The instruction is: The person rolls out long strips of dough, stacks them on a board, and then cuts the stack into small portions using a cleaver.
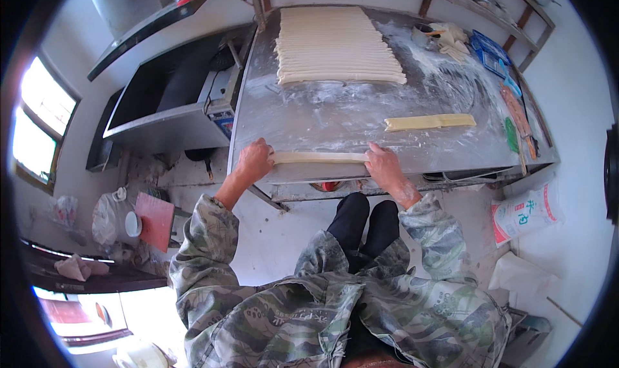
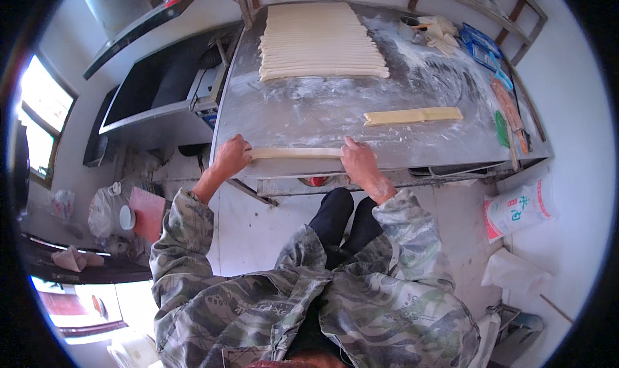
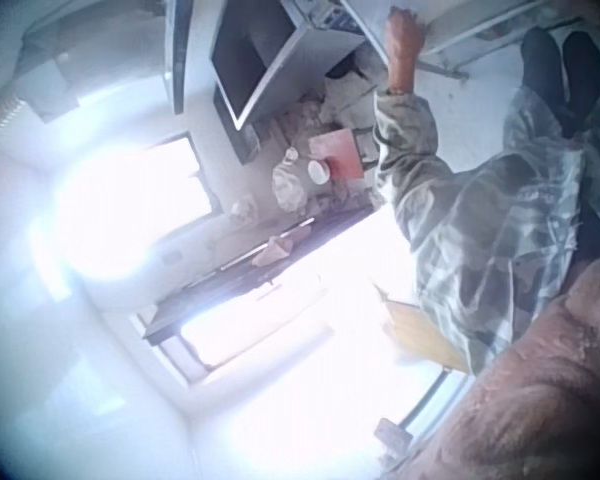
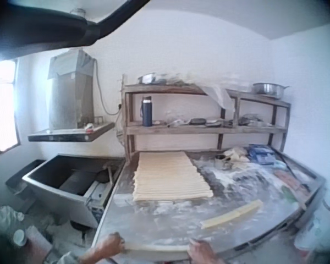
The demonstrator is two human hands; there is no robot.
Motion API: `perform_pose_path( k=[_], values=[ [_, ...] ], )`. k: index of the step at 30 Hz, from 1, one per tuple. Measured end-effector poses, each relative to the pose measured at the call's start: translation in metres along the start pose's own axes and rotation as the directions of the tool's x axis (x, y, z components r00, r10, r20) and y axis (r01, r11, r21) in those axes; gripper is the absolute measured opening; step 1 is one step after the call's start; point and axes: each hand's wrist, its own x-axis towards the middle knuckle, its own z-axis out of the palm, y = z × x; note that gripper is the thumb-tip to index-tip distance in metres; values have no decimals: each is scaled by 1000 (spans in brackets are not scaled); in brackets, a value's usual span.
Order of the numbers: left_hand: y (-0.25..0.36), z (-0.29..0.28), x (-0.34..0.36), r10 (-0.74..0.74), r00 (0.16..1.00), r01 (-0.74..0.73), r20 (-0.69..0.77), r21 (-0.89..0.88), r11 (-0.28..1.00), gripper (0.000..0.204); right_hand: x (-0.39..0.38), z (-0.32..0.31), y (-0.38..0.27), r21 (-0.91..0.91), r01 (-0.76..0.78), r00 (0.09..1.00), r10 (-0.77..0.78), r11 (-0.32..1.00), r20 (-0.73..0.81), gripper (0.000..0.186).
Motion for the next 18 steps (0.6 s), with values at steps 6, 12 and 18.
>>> perform_pose_path(
  k=[6,12,18],
  values=[
    [40,19,-2,124,953,-113,-278,57,992,22,-1,-30,44,-249,207,922,-274,946,-274,24],
    [18,30,-1,81,979,-108,-186,-140,984,26,-20,-26,61,-21,46,996,-47,999,-81,34],
    [-5,34,-8,83,968,-123,-235,-159,980,26,61,2,-66,338,186,978,-139,923,-157,35]
  ],
)
